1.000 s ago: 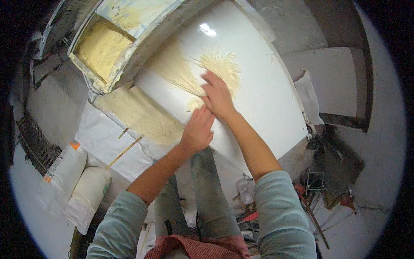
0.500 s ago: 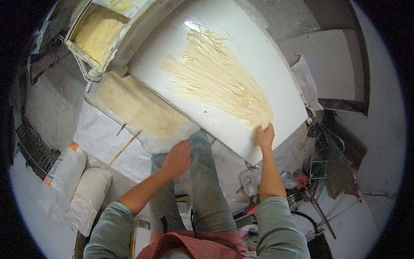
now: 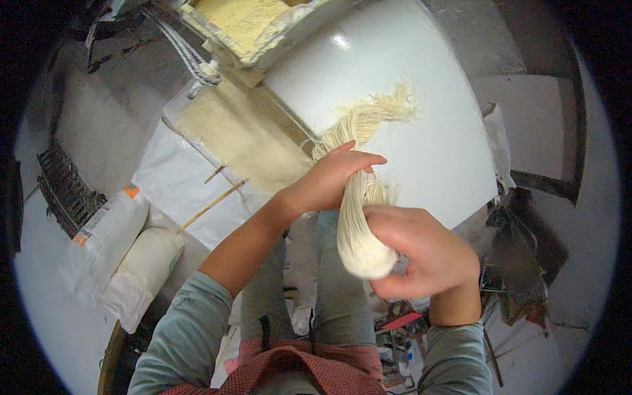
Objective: The person operates a noodle-making machine, repeatedly gathering strands of noodles as they emerge, aligning them by hand, and placing them onto a white tray. The person continues this process throughout the clip, handling the noodles with both hands.
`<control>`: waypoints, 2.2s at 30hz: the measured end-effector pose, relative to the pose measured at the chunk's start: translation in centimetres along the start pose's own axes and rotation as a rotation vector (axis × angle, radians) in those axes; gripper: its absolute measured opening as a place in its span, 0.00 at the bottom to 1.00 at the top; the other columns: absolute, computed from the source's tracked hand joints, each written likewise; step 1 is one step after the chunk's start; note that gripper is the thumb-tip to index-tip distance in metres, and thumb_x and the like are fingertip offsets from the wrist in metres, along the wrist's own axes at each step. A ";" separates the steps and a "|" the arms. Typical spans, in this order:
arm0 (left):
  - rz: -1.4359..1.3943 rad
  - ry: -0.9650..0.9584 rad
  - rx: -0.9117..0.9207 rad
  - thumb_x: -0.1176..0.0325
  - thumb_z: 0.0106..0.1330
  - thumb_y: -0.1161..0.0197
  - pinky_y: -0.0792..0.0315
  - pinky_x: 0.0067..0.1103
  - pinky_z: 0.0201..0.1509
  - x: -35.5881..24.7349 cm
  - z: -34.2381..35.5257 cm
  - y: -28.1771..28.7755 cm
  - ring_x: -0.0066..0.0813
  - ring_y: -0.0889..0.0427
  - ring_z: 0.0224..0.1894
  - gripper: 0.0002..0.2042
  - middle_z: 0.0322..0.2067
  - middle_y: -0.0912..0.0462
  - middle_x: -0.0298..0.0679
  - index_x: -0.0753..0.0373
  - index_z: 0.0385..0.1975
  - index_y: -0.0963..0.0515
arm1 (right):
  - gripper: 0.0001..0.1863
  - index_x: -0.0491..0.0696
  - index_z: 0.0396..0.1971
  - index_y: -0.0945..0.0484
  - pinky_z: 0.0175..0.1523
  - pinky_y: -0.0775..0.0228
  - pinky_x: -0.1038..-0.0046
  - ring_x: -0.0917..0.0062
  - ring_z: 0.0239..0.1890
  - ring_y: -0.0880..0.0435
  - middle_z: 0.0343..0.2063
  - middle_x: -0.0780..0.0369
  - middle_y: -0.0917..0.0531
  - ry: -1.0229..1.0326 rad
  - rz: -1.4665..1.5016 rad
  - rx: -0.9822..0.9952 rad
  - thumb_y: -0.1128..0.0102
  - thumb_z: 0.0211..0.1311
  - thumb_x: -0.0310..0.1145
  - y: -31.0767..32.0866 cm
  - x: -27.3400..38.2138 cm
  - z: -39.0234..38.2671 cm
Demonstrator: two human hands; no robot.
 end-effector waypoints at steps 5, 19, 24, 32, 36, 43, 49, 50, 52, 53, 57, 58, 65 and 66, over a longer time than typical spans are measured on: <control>0.088 -0.028 -0.160 0.75 0.49 0.36 0.30 0.30 0.40 3.0 -3.1 3.6 0.40 0.24 0.35 0.12 0.29 0.19 0.39 0.61 0.36 0.21 | 0.14 0.44 0.24 0.24 0.35 0.28 0.64 0.58 0.31 0.20 0.34 0.52 0.21 0.319 0.310 0.045 0.31 0.49 0.39 -1.2 4.4 1.3; 1.114 0.490 -0.275 0.71 0.51 0.34 0.34 0.33 0.60 18.2 -11.2 21.2 0.48 0.29 0.56 0.25 0.55 0.29 0.51 0.60 0.53 0.28 | 0.28 0.39 0.50 0.31 0.53 0.31 0.62 0.53 0.53 0.27 0.52 0.47 0.29 -0.449 -0.204 -0.269 0.33 0.48 0.31 -18.9 -14.3 -2.6; 1.004 0.618 -0.248 0.70 0.52 0.33 0.36 0.33 0.64 20.0 -13.6 20.1 0.50 0.32 0.59 0.28 0.60 0.35 0.54 0.61 0.57 0.30 | 0.27 0.39 0.52 0.31 0.52 0.30 0.61 0.55 0.49 0.23 0.48 0.47 0.24 -0.751 -0.260 -0.020 0.39 0.55 0.36 -23.6 -22.5 -8.0; 0.720 0.668 -0.182 0.71 0.55 0.36 0.37 0.34 0.65 20.0 -16.7 10.5 0.53 0.34 0.61 0.28 0.60 0.36 0.57 0.67 0.57 0.33 | 0.20 0.41 0.47 0.26 0.49 0.29 0.62 0.56 0.44 0.21 0.41 0.49 0.21 -0.736 -0.101 -0.227 0.42 0.58 0.37 -19.1 -23.8 -9.0; 0.562 0.598 -0.269 0.70 0.57 0.37 0.38 0.34 0.66 17.7 -13.6 7.9 0.53 0.35 0.62 0.29 0.60 0.36 0.57 0.68 0.59 0.36 | 0.18 0.42 0.45 0.26 0.47 0.29 0.62 0.57 0.42 0.21 0.40 0.50 0.20 -0.743 -0.109 -0.275 0.43 0.58 0.37 -16.2 -24.7 -9.5; 0.684 0.292 -0.510 0.65 0.59 0.37 0.50 0.40 0.70 11.9 -5.1 8.0 0.57 0.45 0.67 0.37 0.65 0.46 0.60 0.71 0.65 0.47 | 0.14 0.43 0.41 0.24 0.43 0.28 0.65 0.60 0.36 0.20 0.34 0.53 0.20 -0.678 -0.075 -0.352 0.46 0.60 0.36 -7.2 -25.3 -7.6; 0.786 0.504 -0.685 0.58 0.59 0.38 0.55 0.43 0.72 12.3 1.4 8.6 0.57 0.50 0.69 0.40 0.65 0.47 0.63 0.74 0.65 0.49 | 0.32 0.37 0.56 0.33 0.62 0.37 0.62 0.57 0.59 0.30 0.55 0.47 0.29 -0.267 -0.688 -0.859 0.36 0.57 0.42 14.7 -27.8 3.9; 0.809 0.464 -0.717 0.57 0.59 0.38 0.56 0.43 0.72 12.2 2.4 8.5 0.56 0.50 0.69 0.41 0.65 0.47 0.62 0.74 0.65 0.49 | 0.41 0.34 0.59 0.39 0.68 0.46 0.61 0.53 0.65 0.39 0.61 0.43 0.36 -0.234 -0.800 -0.892 0.34 0.54 0.47 18.2 -28.1 7.1; 0.795 0.479 -0.716 0.55 0.58 0.38 0.57 0.43 0.72 12.6 4.5 8.2 0.54 0.50 0.70 0.41 0.66 0.47 0.61 0.74 0.65 0.48 | 0.53 0.32 0.59 0.39 0.70 0.51 0.62 0.51 0.67 0.43 0.62 0.39 0.40 -0.291 -0.946 -0.951 0.27 0.42 0.56 23.5 -28.4 13.2; 0.807 0.418 -0.690 0.55 0.59 0.39 0.57 0.43 0.72 12.5 5.7 7.6 0.54 0.49 0.70 0.40 0.66 0.46 0.60 0.74 0.65 0.47 | 0.52 0.33 0.58 0.37 0.70 0.51 0.62 0.51 0.67 0.43 0.62 0.40 0.39 -0.325 -0.850 -0.890 0.27 0.40 0.56 25.0 -28.5 16.1; 0.824 0.262 -0.530 0.54 0.60 0.41 0.56 0.44 0.72 11.4 9.4 3.7 0.52 0.46 0.69 0.37 0.65 0.43 0.58 0.74 0.64 0.44 | 0.47 0.39 0.56 0.31 0.70 0.51 0.59 0.52 0.65 0.40 0.60 0.46 0.32 -0.060 -0.502 -0.646 0.26 0.36 0.52 17.7 -26.8 22.5; 0.836 0.216 -0.504 0.54 0.61 0.42 0.55 0.44 0.71 10.9 10.2 2.7 0.51 0.45 0.68 0.37 0.65 0.42 0.57 0.73 0.63 0.43 | 0.45 0.42 0.55 0.29 0.70 0.51 0.59 0.53 0.65 0.39 0.59 0.49 0.31 -0.047 -0.652 -0.684 0.24 0.34 0.49 14.5 -26.1 23.3; 0.569 0.215 -0.048 0.58 0.58 0.41 0.47 0.40 0.68 9.2 8.4 -6.8 0.48 0.39 0.65 0.30 0.60 0.34 0.54 0.71 0.58 0.33 | 0.22 0.41 0.40 0.25 0.67 0.44 0.58 0.55 0.63 0.36 0.57 0.50 0.30 0.116 -0.582 -0.517 0.31 0.41 0.29 4.6 -26.3 10.3; 0.709 0.225 0.069 0.59 0.56 0.38 0.48 0.41 0.69 8.6 6.7 -8.9 0.49 0.41 0.66 0.32 0.60 0.34 0.55 0.72 0.58 0.34 | 0.21 0.40 0.39 0.25 0.66 0.44 0.58 0.55 0.63 0.36 0.57 0.50 0.30 0.052 -0.599 -0.542 0.32 0.42 0.28 4.3 -27.1 7.5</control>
Point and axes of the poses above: each hand's wrist, its own z-axis towards the middle knuckle, its own y-axis out of the back of the hand, x = y × z, the point moved 5 cm from there along z, towards the middle knuckle
